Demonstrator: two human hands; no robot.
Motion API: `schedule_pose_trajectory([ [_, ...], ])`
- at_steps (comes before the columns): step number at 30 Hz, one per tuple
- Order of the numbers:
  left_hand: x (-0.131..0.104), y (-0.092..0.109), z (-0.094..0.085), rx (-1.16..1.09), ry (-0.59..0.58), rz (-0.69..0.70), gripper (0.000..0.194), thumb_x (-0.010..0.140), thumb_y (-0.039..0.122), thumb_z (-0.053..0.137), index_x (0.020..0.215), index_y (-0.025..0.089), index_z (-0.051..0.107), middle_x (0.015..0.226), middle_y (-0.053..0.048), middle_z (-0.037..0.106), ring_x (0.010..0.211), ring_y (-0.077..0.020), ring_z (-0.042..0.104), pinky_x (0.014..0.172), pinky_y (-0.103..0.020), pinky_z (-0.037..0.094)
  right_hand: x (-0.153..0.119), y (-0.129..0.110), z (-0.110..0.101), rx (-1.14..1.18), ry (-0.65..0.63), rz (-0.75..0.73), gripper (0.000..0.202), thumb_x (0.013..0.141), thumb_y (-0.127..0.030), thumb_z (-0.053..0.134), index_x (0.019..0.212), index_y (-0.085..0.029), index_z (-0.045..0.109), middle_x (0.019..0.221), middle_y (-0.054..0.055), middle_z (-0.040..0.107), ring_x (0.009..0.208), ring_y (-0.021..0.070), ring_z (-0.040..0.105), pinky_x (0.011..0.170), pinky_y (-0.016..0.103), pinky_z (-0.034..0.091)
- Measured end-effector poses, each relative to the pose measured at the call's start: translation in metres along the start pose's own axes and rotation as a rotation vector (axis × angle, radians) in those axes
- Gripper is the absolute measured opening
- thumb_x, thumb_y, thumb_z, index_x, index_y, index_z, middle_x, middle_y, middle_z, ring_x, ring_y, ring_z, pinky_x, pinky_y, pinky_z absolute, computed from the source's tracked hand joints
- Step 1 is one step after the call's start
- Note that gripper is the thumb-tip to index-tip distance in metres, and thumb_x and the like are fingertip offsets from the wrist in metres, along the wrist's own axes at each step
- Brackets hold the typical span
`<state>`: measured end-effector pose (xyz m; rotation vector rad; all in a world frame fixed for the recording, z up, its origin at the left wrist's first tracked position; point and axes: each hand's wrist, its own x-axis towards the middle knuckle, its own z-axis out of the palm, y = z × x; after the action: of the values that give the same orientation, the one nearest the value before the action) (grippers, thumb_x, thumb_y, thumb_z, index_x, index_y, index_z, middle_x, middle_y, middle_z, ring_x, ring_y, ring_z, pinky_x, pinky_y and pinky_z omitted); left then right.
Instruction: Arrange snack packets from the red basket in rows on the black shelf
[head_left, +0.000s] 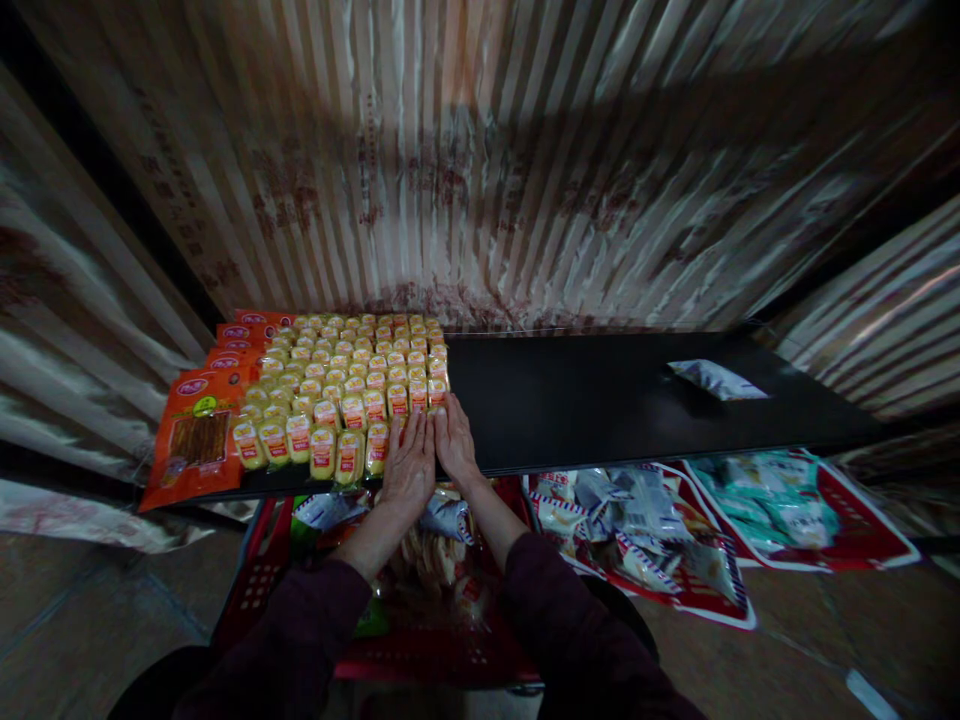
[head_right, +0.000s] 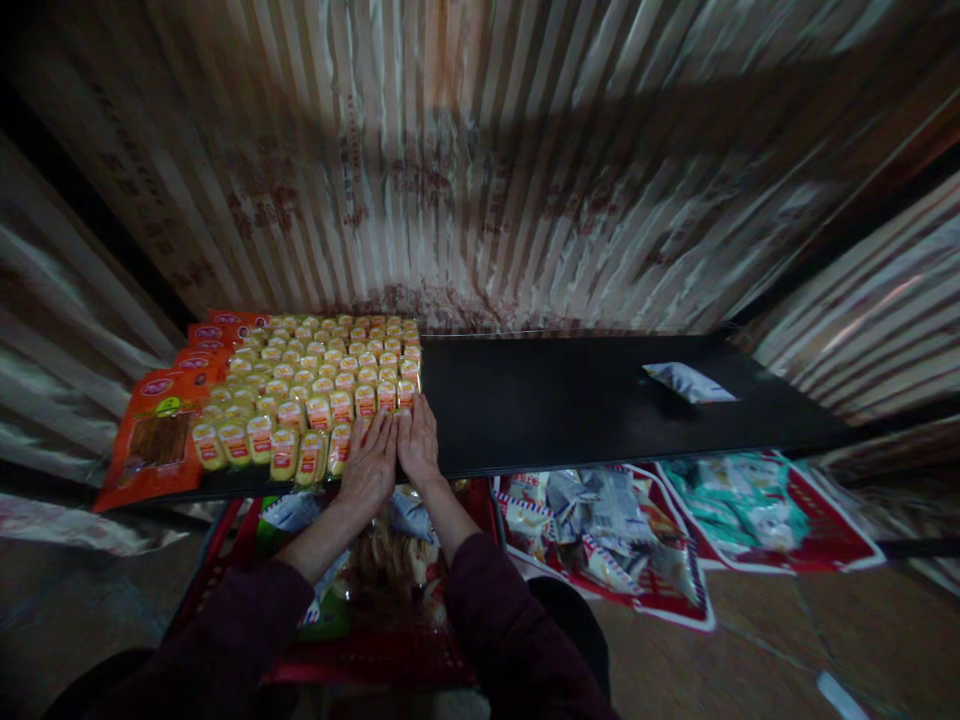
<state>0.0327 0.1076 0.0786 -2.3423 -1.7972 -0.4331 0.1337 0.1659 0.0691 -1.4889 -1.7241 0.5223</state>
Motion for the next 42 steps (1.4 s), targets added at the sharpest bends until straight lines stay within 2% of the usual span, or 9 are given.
schedule_pose_trajectory([
  [5,-0.002,-0.001,-0.005,-0.026,0.022,0.017,0.056,0.087,0.016,0.036,0.143,0.012,0.031,0.147,-0.012,0.038,0.142,-0.0233,0.020,0.118,-0.053,0.010,-0.002,-0.005,-0.003,0.023,0.015,0.031,0.061,0.094,-0.045,0.019,0.139,-0.008,0.037,0.142,0.016,0.044,0.135,0.0221,0.035,0.113,0.043,0.027],
  [10,-0.011,0.000,-0.010,-0.034,0.032,0.013,0.057,0.086,0.015,0.036,0.143,0.011,0.031,0.149,-0.013,0.035,0.143,-0.0249,0.019,0.117,-0.053,0.013,-0.006,-0.006,-0.005,0.038,0.035,0.039,0.061,0.094,-0.043,0.022,0.141,-0.007,0.034,0.145,0.017,0.039,0.137,0.0224,0.032,0.113,0.043,0.025],
  [16,-0.035,0.004,-0.023,-0.017,0.027,0.022,0.056,0.087,0.018,0.038,0.141,0.007,0.032,0.151,-0.016,0.030,0.143,-0.0287,0.012,0.116,-0.056,0.013,-0.015,-0.003,-0.009,0.024,0.046,0.045,0.062,0.093,-0.047,0.021,0.139,-0.007,0.036,0.144,0.017,0.040,0.137,0.0237,0.031,0.113,0.046,0.025],
  [22,-0.062,0.002,-0.027,-0.031,0.035,0.028,0.057,0.088,0.022,0.041,0.142,0.010,0.031,0.153,-0.016,0.025,0.144,-0.0290,0.007,0.115,-0.057,0.012,-0.025,0.001,-0.010,-0.023,0.072,0.005,0.064,0.094,-0.048,0.019,0.139,-0.007,0.037,0.143,0.019,0.041,0.137,0.0236,0.033,0.112,0.045,0.027],
  [29,-0.087,0.003,-0.030,-0.100,0.016,0.064,0.051,0.087,0.015,0.042,0.138,0.009,0.038,0.150,-0.017,0.031,0.144,-0.0277,0.008,0.115,-0.055,0.017,-0.036,-0.006,-0.014,-0.012,0.086,-0.035,0.060,0.094,-0.047,0.021,0.138,-0.009,0.039,0.143,0.018,0.041,0.137,0.0224,0.031,0.113,0.045,0.028],
  [34,-0.093,0.006,-0.042,-0.164,-0.004,0.050,0.048,0.085,0.012,0.042,0.132,0.005,0.045,0.147,-0.020,0.035,0.144,-0.0288,0.008,0.114,-0.055,0.021,-0.061,-0.024,-0.029,0.052,0.083,-0.130,0.051,0.095,-0.040,0.026,0.132,-0.011,0.045,0.140,0.016,0.045,0.134,0.0208,0.036,0.112,0.043,0.029],
  [37,-0.103,0.008,-0.044,-0.235,-0.036,0.077,0.044,0.086,0.012,0.040,0.128,0.005,0.050,0.144,-0.019,0.040,0.143,-0.0270,0.016,0.113,-0.049,0.029,-0.086,-0.028,-0.041,0.091,0.075,-0.200,0.045,0.094,-0.036,0.029,0.127,-0.013,0.049,0.133,0.015,0.052,0.127,0.0199,0.044,0.109,0.041,0.035],
  [40,-0.120,0.009,-0.038,-0.291,-0.105,0.063,0.041,0.086,0.011,0.039,0.124,0.006,0.054,0.140,-0.018,0.047,0.138,-0.0247,0.031,0.111,-0.042,0.035,-0.118,-0.017,-0.049,0.106,0.024,-0.194,0.038,0.093,-0.031,0.034,0.120,-0.015,0.055,0.120,0.013,0.061,0.115,0.0194,0.054,0.103,0.038,0.042],
  [42,-0.133,0.009,-0.031,-0.307,-0.183,0.019,0.040,0.085,0.011,0.040,0.121,0.008,0.056,0.136,-0.018,0.050,0.133,-0.0233,0.040,0.109,-0.039,0.037,-0.140,-0.001,-0.052,0.091,-0.035,-0.128,0.035,0.090,-0.027,0.036,0.117,-0.016,0.057,0.115,0.012,0.064,0.110,0.0194,0.058,0.099,0.037,0.044],
])
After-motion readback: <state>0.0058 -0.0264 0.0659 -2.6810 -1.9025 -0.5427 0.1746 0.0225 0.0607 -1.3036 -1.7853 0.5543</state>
